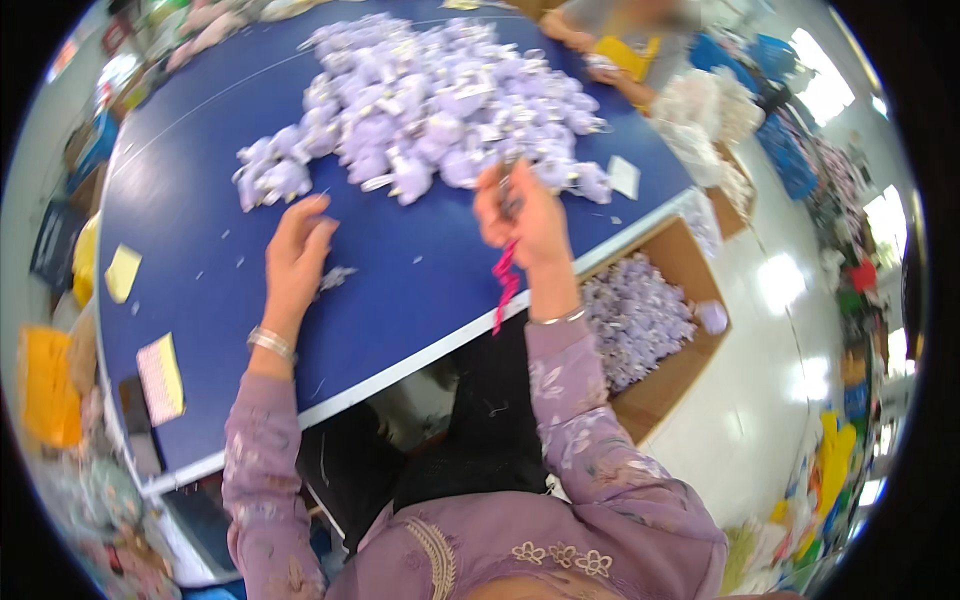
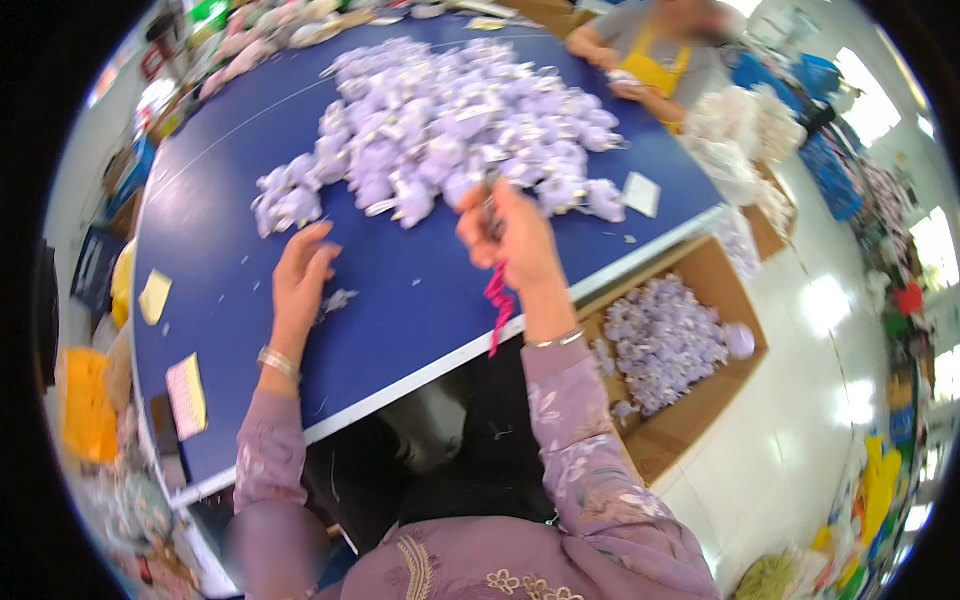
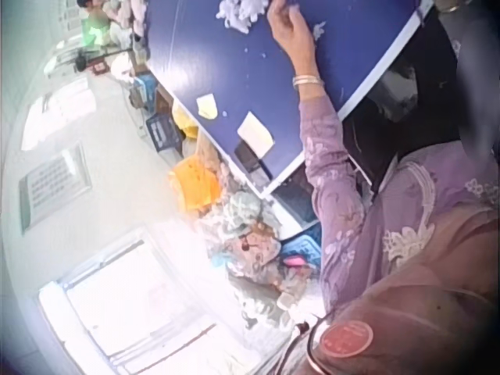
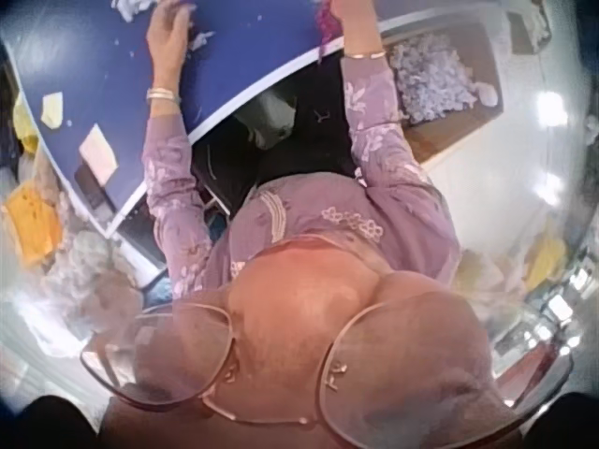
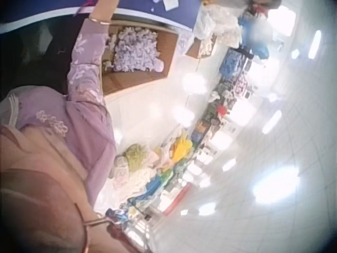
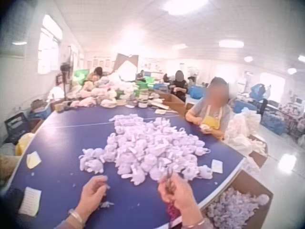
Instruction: The person trims excess threads and tags from small purple plush toys using scissors. They handle each toy individually, cut the threads, and place the finished items into a cardboard box.
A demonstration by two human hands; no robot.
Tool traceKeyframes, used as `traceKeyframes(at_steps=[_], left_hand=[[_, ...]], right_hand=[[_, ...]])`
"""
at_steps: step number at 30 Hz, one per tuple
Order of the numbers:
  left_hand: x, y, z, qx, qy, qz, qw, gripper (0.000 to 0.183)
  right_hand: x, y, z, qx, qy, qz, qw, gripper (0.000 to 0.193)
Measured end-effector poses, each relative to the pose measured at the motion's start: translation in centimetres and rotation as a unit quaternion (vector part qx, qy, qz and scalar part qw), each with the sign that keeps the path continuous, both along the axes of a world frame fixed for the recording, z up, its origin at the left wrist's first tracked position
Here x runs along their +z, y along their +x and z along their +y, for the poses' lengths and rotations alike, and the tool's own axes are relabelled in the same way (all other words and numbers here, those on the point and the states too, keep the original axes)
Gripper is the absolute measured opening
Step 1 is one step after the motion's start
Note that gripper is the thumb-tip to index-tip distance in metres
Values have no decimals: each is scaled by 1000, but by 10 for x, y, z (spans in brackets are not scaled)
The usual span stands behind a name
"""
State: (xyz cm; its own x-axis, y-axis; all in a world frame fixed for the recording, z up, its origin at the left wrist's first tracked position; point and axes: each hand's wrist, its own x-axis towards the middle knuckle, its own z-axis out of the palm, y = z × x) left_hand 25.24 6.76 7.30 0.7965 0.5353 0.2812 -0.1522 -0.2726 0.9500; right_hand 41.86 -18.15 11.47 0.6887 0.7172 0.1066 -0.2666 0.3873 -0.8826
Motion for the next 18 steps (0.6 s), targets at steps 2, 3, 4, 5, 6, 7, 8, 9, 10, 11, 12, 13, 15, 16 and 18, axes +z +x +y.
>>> traceKeyframes(at_steps=[2, 3, 4, 5, 6, 7, 8, 9, 10, 11, 12, 13, 15, 16, 18], left_hand=[[-3, 10, 7, 44, 40, 4, 998, 29], [-2, 17, 10, 73, 44, 5, 996, 30], [-2, 23, 17, 114, 69, -19, 991, 31], [-3, 28, 26, 152, 94, -44, 983, 31], [0, 32, 35, 179, 108, -33, 977, 33], [-2, 37, 48, 208, 137, -79, 965, 36], [-1, 38, 63, 242, 192, -48, 950, 38], [0, 40, 77, 272, 242, -19, 931, 40], [4, 47, 94, 270, 281, -3, 921, 44], [3, 50, 113, 269, 317, 20, 909, 48], [5, 56, 124, 265, 349, 38, 898, 53], [4, 64, 132, 256, 368, 89, 890, 58], [11, 88, 134, 232, 400, 181, 868, 68], [17, 96, 137, 170, 374, 226, 883, 76], [18, 98, 130, 80, 368, 248, 893, 74]], right_hand=[[12, 14, 26, -42, 8, -1, 999, 45], [20, 21, 40, -48, 16, -11, 999, 42], [27, 23, 55, -31, 2, -43, 999, 34], [39, 16, 72, -46, -73, -74, 994, 29], [32, 18, 86, -44, -98, -116, 987, 28], [17, 21, 101, -44, -121, -158, 979, 28], [-5, 25, 111, -22, -106, -130, 986, 26], [-19, 25, 117, -21, -127, -151, 980, 26], [-33, 25, 122, -21, -148, -173, 973, 26], [-44, 19, 126, -17, -173, -190, 966, 27], [-44, 16, 126, -1, -180, -184, 966, 27], [-41, 13, 124, 15, -187, -178, 966, 27], [-39, 19, 122, 35, -198, -170, 965, 27], [-39, 21, 121, 46, -200, -166, 965, 27], [-41, 23, 118, 48, -208, -174, 961, 27]])
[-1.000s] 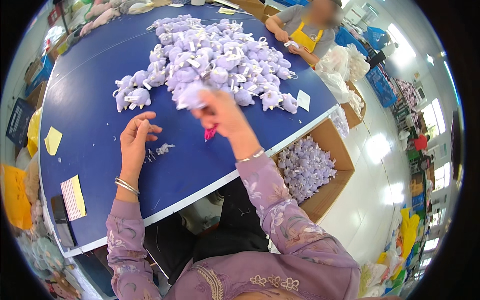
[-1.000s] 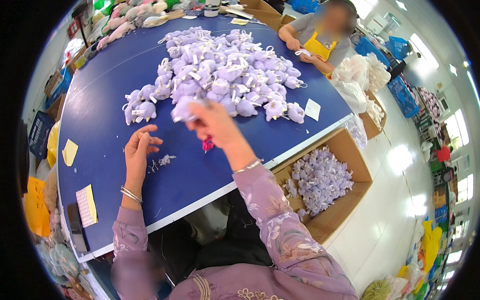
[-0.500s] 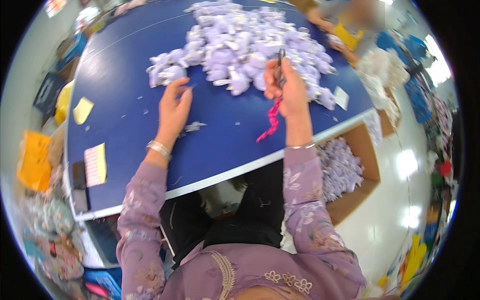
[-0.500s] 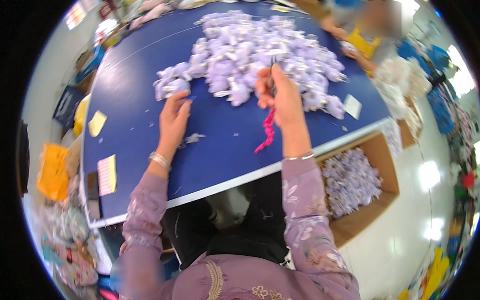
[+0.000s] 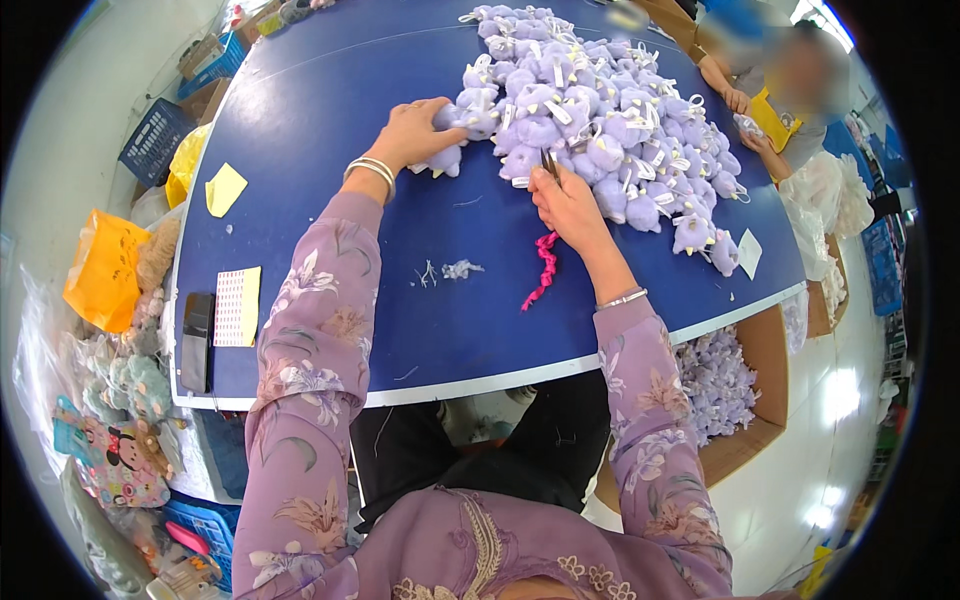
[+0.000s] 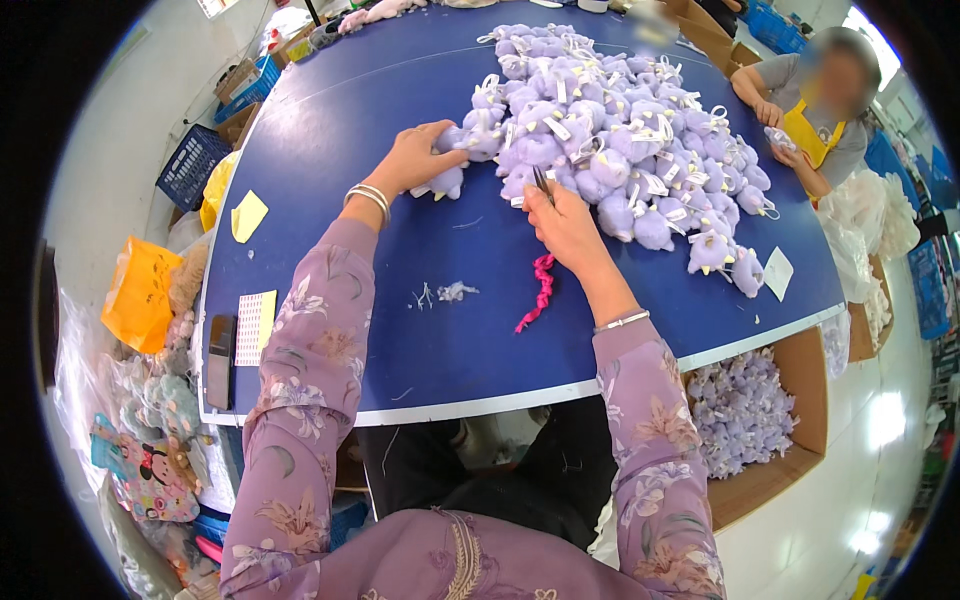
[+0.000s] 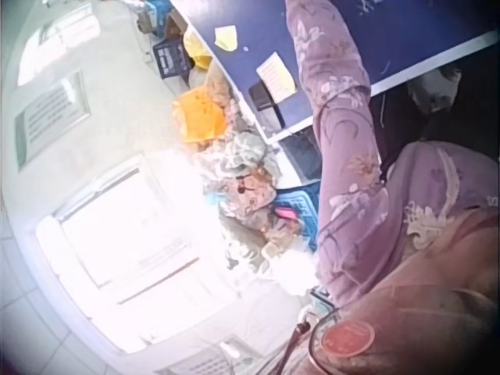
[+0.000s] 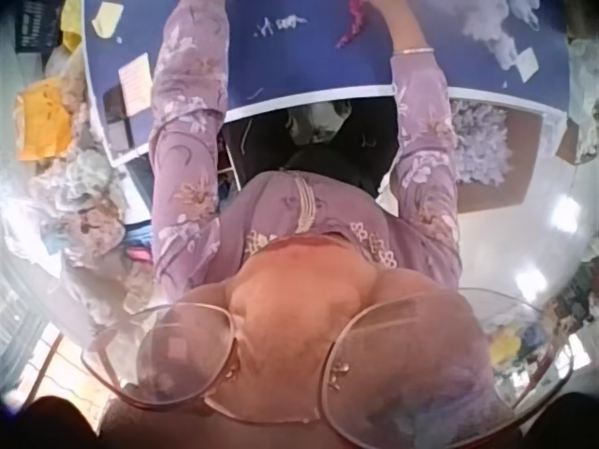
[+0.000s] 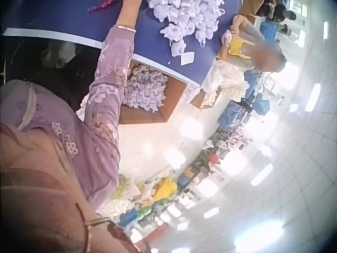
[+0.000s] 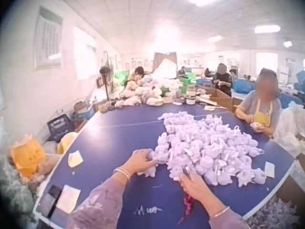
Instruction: The person trims excess threads and tags from small purple plush toys using scissors. They handle each toy individually, cut the threads, and place the finished items into a cardboard box.
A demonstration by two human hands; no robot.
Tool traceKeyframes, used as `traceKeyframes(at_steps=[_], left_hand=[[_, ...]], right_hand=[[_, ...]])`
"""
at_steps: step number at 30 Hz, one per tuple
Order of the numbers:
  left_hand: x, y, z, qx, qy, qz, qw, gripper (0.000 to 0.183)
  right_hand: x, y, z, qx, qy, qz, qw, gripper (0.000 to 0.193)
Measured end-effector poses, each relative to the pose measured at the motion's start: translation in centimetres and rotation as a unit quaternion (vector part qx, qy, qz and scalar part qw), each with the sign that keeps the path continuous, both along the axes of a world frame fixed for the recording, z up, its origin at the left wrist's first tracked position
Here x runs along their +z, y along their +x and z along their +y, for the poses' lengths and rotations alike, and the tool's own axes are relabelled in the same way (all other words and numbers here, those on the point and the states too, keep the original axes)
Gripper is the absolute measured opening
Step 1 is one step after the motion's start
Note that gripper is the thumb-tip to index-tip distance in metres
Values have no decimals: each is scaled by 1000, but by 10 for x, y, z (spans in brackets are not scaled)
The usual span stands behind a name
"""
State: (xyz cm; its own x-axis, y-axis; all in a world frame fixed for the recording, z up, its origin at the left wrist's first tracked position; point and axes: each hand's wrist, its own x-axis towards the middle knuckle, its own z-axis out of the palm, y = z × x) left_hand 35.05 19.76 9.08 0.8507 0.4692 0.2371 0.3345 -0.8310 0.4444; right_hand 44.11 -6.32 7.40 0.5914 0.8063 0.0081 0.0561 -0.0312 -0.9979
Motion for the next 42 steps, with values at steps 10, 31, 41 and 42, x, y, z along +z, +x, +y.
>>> traceKeyframes(at_steps=[10, 31, 41, 42], left_hand=[[8, -102, -94, -60, -73, -224, 970, 29], [17, -229, -214, -372, -362, -31, 854, 13], [-13, -99, -172, -244, -23, -100, 964, 42], [-18, -99, -171, -229, 18, -161, 960, 39]], right_hand=[[1, -3, -20, -76, 28, 44, 996, 25], [-7, -93, -148, -193, 119, 79, 971, 24], [-10, -97, -140, -194, 122, 37, 973, 24], [-11, -98, -141, -198, 122, 28, 972, 25]])
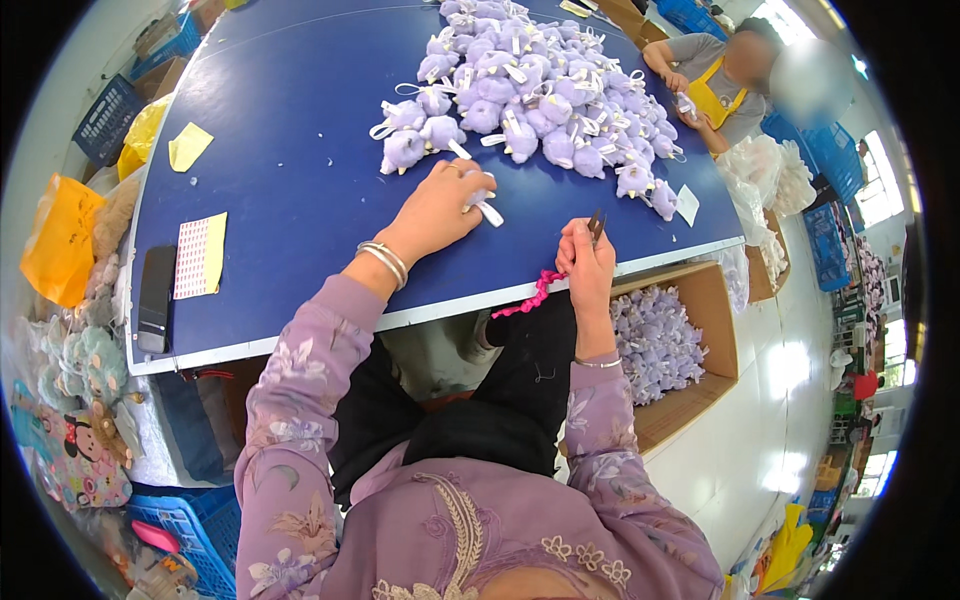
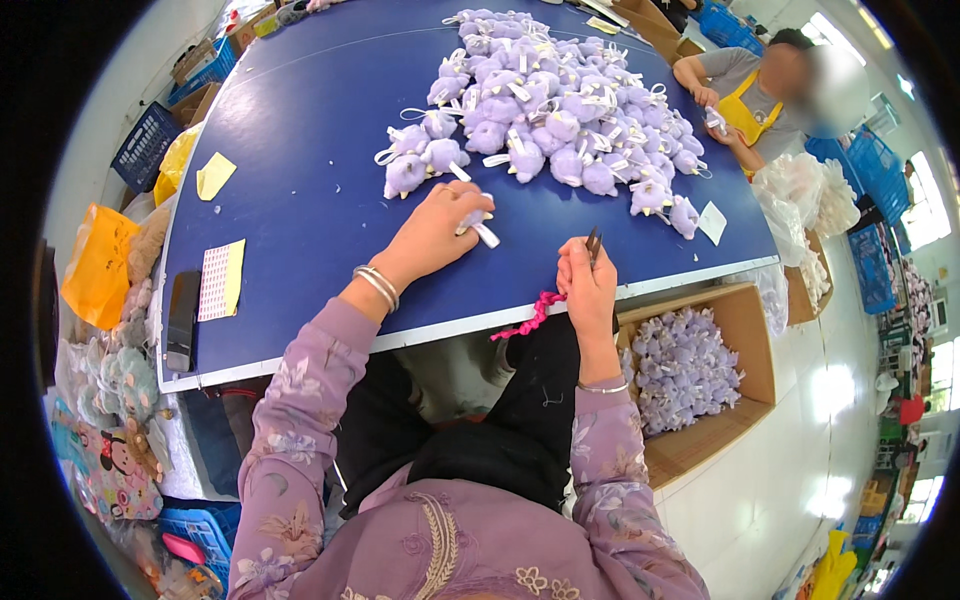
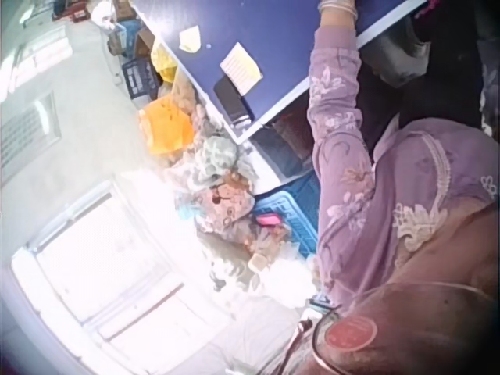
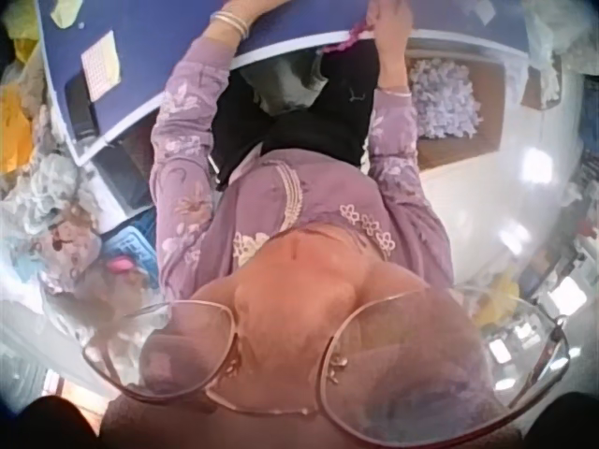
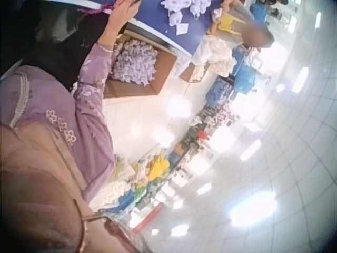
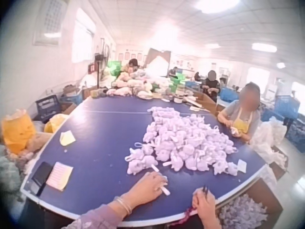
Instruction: The person trims excess threads and tags from small purple plush toys using scissors. They handle each toy individually, cut the threads, and place the finished items into a cardboard box.
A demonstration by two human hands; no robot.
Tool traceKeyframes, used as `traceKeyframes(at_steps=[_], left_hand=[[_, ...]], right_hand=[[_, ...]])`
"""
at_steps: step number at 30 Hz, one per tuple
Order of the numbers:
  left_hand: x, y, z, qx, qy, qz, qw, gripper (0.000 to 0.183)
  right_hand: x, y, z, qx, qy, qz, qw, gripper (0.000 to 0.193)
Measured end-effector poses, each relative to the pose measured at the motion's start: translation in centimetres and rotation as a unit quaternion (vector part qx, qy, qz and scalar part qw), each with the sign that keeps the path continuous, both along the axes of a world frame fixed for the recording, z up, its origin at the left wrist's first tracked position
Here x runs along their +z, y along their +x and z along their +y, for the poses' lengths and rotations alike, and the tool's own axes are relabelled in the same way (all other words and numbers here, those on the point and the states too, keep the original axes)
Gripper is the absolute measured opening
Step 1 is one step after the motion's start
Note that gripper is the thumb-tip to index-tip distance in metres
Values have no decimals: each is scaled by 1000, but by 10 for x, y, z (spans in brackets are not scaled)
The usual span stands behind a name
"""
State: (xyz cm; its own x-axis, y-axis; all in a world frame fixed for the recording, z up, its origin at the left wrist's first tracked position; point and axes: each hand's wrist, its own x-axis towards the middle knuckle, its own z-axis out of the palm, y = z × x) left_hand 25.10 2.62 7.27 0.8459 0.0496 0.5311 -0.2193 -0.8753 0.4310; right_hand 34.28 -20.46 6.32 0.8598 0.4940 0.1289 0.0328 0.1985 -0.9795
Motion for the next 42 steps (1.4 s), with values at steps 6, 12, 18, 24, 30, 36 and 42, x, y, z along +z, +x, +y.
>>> traceKeyframes(at_steps=[6, 12, 18, 24, 30, 36, 42], left_hand=[[20, -20, -7, -139, -653, 145, 730, 33], [21, -19, -10, -175, -707, 121, 675, 41], [25, -27, -14, -159, -586, 81, 790, 44], [23, -28, -22, -100, -493, 49, 863, 39], [24, -28, -20, -127, -558, 74, 817, 36], [19, -25, -16, -147, -617, 59, 771, 38], [18, -26, -12, -180, -626, 94, 753, 45]], right_hand=[[6, -2, 7, 16, -3, 37, 999, 26], [24, -47, 46, 85, -9, 76, 993, 28], [32, -60, 62, 109, -12, 48, 993, 33], [35, -64, 68, 75, -41, 23, 996, 25], [31, -66, 68, 56, -20, 40, 997, 24], [33, -62, 64, 105, -22, 39, 993, 22], [36, -62, 59, 160, -4, 93, 983, 16]])
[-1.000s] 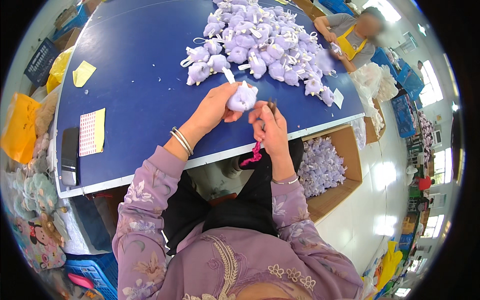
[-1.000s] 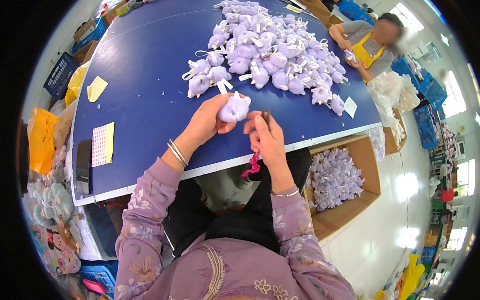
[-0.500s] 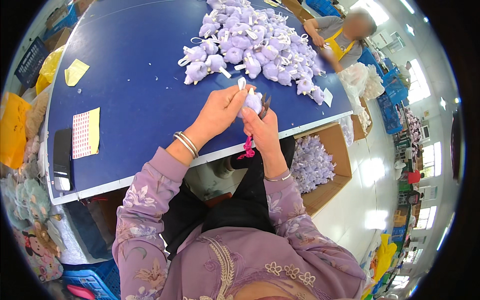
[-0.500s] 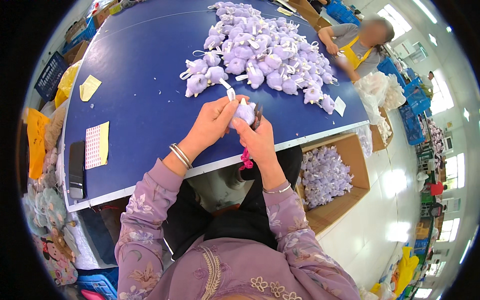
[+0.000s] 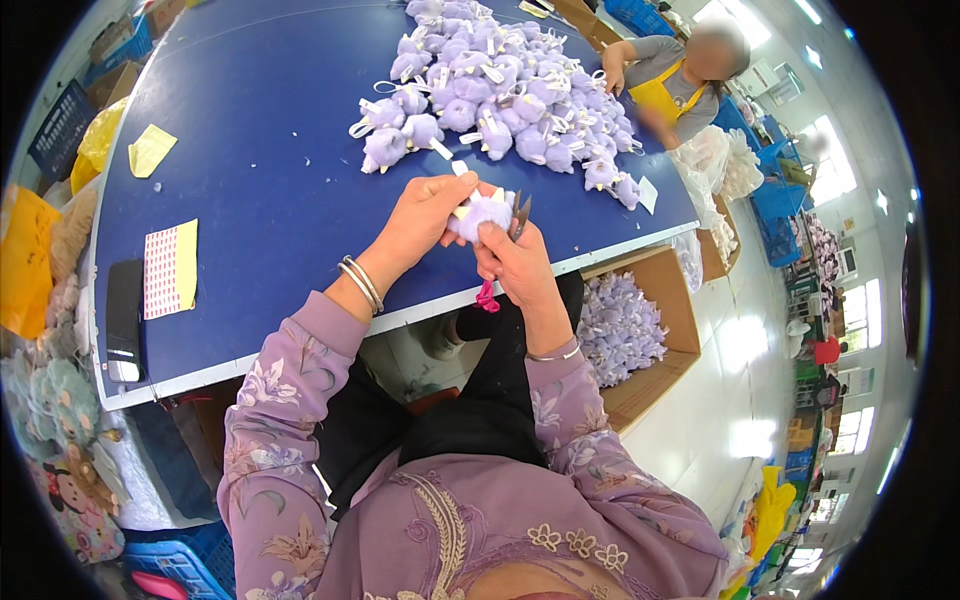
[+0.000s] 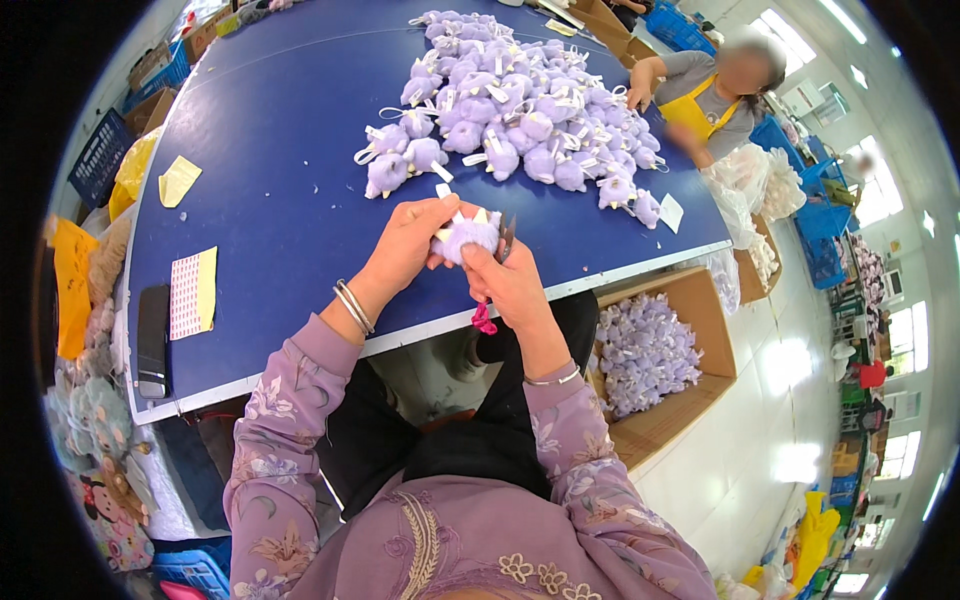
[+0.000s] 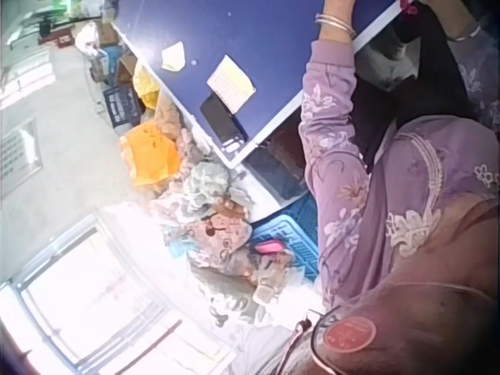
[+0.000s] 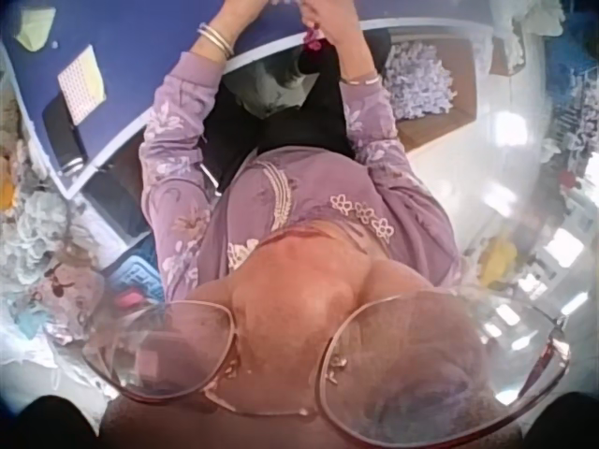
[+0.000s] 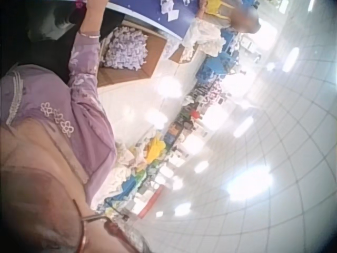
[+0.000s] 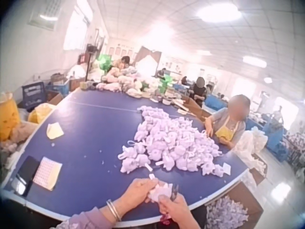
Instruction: The person trims excess threads and tags from small purple plush toys using scissors. They handle each toy individually, cut the threads, and place the finished items into a cardboard box.
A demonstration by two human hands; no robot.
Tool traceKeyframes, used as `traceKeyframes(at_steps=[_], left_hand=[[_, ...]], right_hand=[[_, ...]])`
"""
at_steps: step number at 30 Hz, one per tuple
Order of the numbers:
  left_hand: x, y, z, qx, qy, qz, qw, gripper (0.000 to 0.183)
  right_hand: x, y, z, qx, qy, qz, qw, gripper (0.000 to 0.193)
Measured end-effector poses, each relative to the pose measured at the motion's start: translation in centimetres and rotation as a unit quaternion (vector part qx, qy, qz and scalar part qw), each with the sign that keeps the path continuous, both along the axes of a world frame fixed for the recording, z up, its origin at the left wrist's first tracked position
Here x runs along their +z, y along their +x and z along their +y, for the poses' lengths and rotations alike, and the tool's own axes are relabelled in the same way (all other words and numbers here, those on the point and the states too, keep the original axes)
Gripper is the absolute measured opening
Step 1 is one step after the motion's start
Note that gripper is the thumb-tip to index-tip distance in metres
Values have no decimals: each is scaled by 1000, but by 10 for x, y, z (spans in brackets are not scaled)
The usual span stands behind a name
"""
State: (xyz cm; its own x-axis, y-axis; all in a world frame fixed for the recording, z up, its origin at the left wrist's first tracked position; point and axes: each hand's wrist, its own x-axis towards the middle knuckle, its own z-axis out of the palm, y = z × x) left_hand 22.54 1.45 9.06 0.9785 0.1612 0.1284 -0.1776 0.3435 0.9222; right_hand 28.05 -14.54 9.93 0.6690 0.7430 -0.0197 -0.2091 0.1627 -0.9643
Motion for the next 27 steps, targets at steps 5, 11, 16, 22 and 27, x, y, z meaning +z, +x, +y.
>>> traceKeyframes(at_steps=[5, 11, 16, 22, 27], left_hand=[[2, -2, 11, 113, 119, -99, 982, 44], [-8, 19, 62, 416, 452, -33, 789, 33], [-30, 31, 71, 336, 539, 53, 770, 45], [-17, 24, 40, 72, 96, 51, 991, 30], [-5, 21, 27, 58, 17, 38, 997, 31]], right_hand=[[-1, 10, -19, -40, 26, 54, 997, 15], [18, 58, -98, -41, 335, 22, 941, 61], [-15, 29, -68, -48, 13, -22, 999, 28], [-13, 27, -28, -76, -76, -78, 991, 25], [-6, 20, 2, -68, -76, -125, 987, 36]])
